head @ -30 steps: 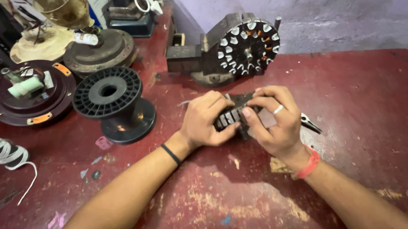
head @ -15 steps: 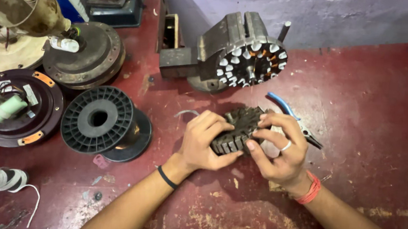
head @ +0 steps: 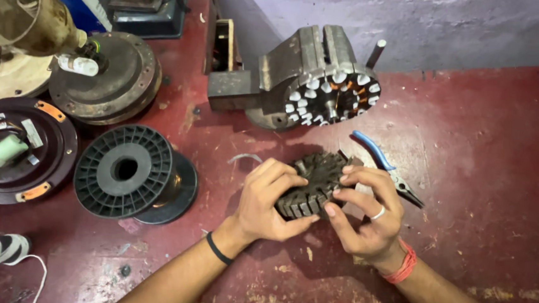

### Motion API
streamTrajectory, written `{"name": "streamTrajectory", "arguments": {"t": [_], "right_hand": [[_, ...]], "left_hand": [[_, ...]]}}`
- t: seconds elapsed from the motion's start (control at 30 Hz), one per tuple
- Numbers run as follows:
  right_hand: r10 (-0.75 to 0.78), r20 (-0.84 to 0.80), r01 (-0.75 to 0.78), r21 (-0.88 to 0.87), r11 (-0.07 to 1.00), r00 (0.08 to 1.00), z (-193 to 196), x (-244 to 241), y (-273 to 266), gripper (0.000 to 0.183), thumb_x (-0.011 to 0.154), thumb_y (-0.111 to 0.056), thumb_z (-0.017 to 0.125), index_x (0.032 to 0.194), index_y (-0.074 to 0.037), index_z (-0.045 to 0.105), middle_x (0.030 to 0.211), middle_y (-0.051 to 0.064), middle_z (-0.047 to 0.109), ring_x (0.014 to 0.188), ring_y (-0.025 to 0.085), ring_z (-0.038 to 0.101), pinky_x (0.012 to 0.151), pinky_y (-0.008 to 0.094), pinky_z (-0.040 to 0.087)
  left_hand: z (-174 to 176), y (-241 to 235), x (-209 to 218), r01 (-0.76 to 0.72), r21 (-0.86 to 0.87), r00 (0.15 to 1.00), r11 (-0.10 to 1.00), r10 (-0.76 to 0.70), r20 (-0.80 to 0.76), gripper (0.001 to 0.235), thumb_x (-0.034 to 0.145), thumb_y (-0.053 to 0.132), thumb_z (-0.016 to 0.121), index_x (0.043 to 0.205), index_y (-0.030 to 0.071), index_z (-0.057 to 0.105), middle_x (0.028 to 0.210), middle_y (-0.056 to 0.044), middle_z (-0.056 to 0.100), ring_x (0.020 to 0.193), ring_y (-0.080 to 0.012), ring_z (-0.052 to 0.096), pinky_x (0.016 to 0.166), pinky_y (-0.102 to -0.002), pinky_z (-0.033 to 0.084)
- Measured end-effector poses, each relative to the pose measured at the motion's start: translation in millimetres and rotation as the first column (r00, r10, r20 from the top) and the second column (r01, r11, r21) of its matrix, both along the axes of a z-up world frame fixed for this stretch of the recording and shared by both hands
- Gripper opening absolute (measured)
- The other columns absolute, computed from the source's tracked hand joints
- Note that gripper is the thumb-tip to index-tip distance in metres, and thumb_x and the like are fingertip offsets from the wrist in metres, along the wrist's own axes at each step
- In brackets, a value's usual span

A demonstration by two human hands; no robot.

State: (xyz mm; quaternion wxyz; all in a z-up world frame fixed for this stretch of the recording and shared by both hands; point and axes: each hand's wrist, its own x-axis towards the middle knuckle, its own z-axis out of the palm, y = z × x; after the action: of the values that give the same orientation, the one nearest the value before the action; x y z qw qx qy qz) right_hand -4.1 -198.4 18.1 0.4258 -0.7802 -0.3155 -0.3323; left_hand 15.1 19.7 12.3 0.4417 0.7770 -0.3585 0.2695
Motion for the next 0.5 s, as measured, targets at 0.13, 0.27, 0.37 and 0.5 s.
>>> {"name": "streamTrajectory", "arguments": {"t": [0.13, 0.27, 0.37, 0.5], "right_hand": [[0.009, 0.038, -0.008, -0.043, 0.999, 0.999, 4.4, -5.4, -3.1, 0.028, 0.082, -0.009, 0.080, 0.105, -0.002, 0.067, 0.117, 0.017, 0.063, 0.115, 0.033, 0.065, 0.099, 0.042, 0.055], [-0.001, 0.056, 0.007, -0.106, 0.994, 0.998, 7.4, -9.9, -7.2, 0.032, 0.084, -0.011, 0.082, 0.111, 0.000, 0.068, 0.122, 0.018, 0.064, 0.116, 0.034, 0.066, 0.100, 0.042, 0.054], [-0.001, 0.070, 0.006, -0.080, 0.997, 0.998, 3.8, -11.4, -3.6, 0.031, 0.088, -0.012, 0.082, 0.113, 0.000, 0.069, 0.125, 0.017, 0.065, 0.120, 0.034, 0.067, 0.102, 0.040, 0.055], [-0.032, 0.116, 0.040, -0.071, 0.997, 0.993, 9.3, -4.8, 0.4, 0.029, 0.090, -0.015, 0.082, 0.111, 0.001, 0.070, 0.122, 0.016, 0.068, 0.116, 0.032, 0.068, 0.100, 0.040, 0.056]], "left_hand": [[-2.4, -1.8, -3.7, -0.032, 0.003, 0.999, 0.999, 0.032, 0.038, 0.048, 0.068, 0.031, 0.089, 0.100, 0.003, 0.066, 0.098, -0.015, 0.064, 0.089, -0.0349, 0.063, 0.079, -0.042, 0.051], [-6.5, -6.1, -4.8, -0.057, -0.020, 0.995, 0.998, 0.059, 0.080, 0.045, 0.072, 0.028, 0.088, 0.100, 0.003, 0.065, 0.098, -0.014, 0.064, 0.090, -0.0355, 0.061, 0.080, -0.042, 0.050], [-10.2, -7.3, -8.7, -0.074, -0.031, 0.993, 0.997, 0.076, 0.094, 0.042, 0.073, 0.027, 0.088, 0.099, 0.002, 0.065, 0.097, -0.014, 0.063, 0.091, -0.0357, 0.061, 0.079, -0.042, 0.050], [-5.4, -7.8, -9.2, -0.075, -0.034, 0.989, 0.997, 0.079, 0.122, 0.041, 0.075, 0.028, 0.087, 0.098, 0.003, 0.065, 0.096, -0.014, 0.063, 0.090, -0.0352, 0.061, 0.079, -0.042, 0.051]]}}
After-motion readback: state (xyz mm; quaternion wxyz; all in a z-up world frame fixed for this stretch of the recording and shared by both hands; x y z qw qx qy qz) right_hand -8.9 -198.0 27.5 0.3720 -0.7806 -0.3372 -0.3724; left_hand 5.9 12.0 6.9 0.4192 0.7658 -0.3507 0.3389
